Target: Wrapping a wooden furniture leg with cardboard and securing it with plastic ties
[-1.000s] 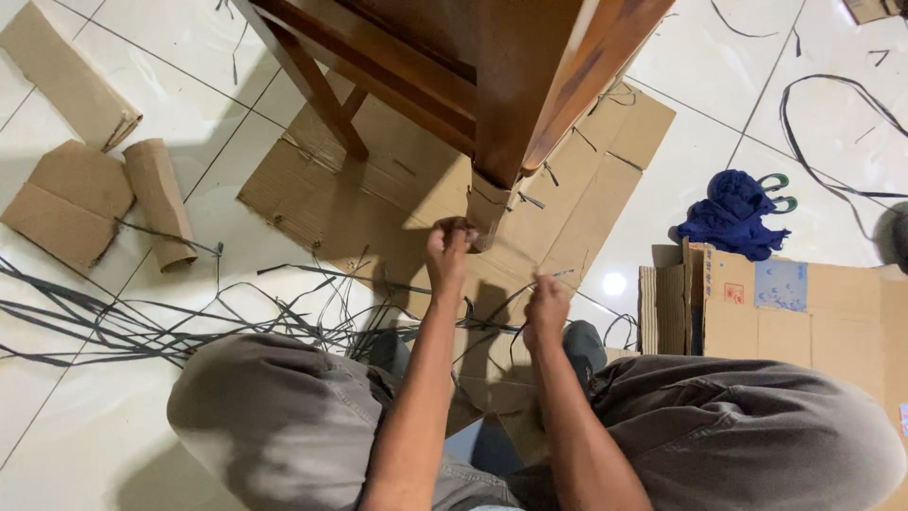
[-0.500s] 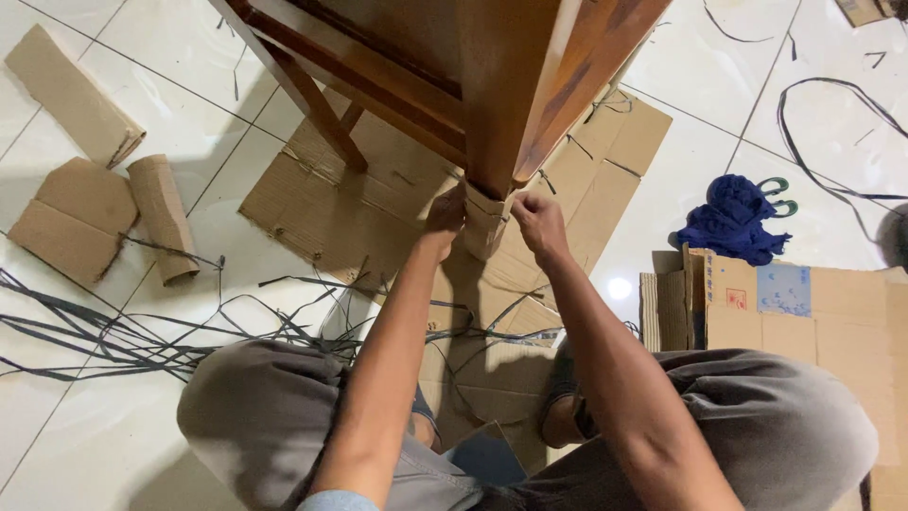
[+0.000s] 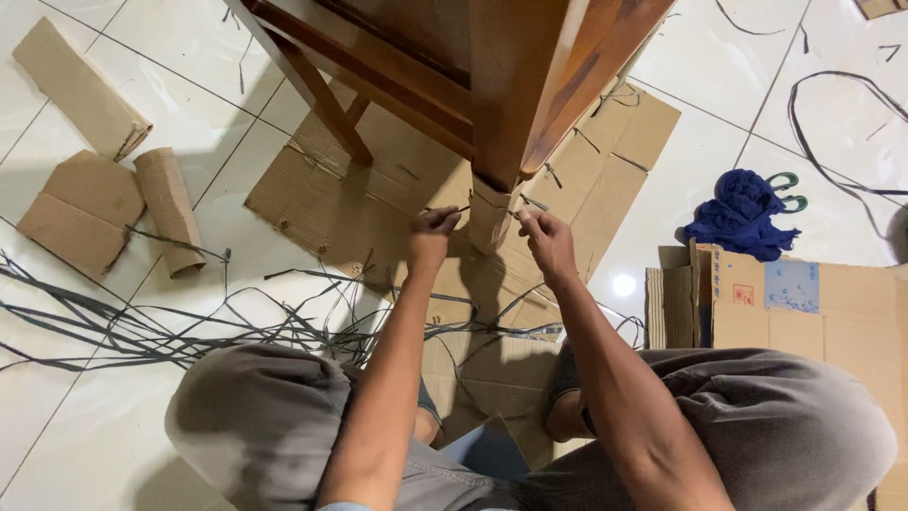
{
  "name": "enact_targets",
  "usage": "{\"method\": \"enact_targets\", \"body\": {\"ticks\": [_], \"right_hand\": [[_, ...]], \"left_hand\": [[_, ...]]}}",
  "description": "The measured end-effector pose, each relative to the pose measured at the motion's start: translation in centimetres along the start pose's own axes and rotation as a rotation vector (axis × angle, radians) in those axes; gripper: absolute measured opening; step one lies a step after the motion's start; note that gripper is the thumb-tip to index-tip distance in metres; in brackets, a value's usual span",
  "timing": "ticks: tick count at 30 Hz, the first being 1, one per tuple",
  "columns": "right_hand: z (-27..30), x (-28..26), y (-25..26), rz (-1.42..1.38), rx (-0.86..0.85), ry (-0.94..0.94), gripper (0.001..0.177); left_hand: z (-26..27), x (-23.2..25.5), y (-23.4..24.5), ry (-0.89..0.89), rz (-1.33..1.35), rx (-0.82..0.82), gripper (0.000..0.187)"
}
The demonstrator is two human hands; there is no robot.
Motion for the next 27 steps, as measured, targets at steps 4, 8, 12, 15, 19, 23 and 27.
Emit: {"method": "enact_targets", "body": {"ticks": [4, 8, 12, 15, 19, 23, 27], "right_hand": [[1.8, 0.9, 0.8, -0.063, 0.002, 0.012, 0.020], [2.3, 2.8, 1.0, -0.125, -0.004, 0.009, 0.022], [2.4, 4.3, 0.5, -0.165, -0.015, 0.000, 0.020], [1.8, 5.9, 0.1, -0.136, -0.007, 0.034, 0.019], [4.0, 5.2, -0.6, -0.091, -0.019, 0.054, 0.020], [4.6, 5.7, -1.0, 0.008, 0.011, 0.089, 0.019], [5.9, 6.0, -2.2, 0.299, 0.055, 0.163, 0.014]], "left_hand": [[3.4, 2.1, 2.6, 0.140, -0.151, 0.128, 0.018], [6.3, -0.5, 4.4, 0.202, -0.139, 0.364, 0.021], [8.6, -0.5, 2.4, 0.279, -0.020, 0.343, 0.009], [9.8, 1.1, -1.0, 0.259, 0.129, 0.156, 0.010], [10.1, 0.0, -3.5, 0.289, 0.273, 0.076, 0.015], [9.5, 1.6, -3.8, 0.271, 0.310, 0.017, 0.017], [9.4, 3.7, -4.5, 0.268, 0.365, -0.025, 0.016]]}}
Point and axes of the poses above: each hand's wrist, its own z-axis away from the middle knuckle, its own y-axis out of the back of the hand, x = y × z, the point moved 8 cm from there along -z, towards the middle knuckle, and after that the axes turned 15 degrees about -y, right-handed, at the moved point
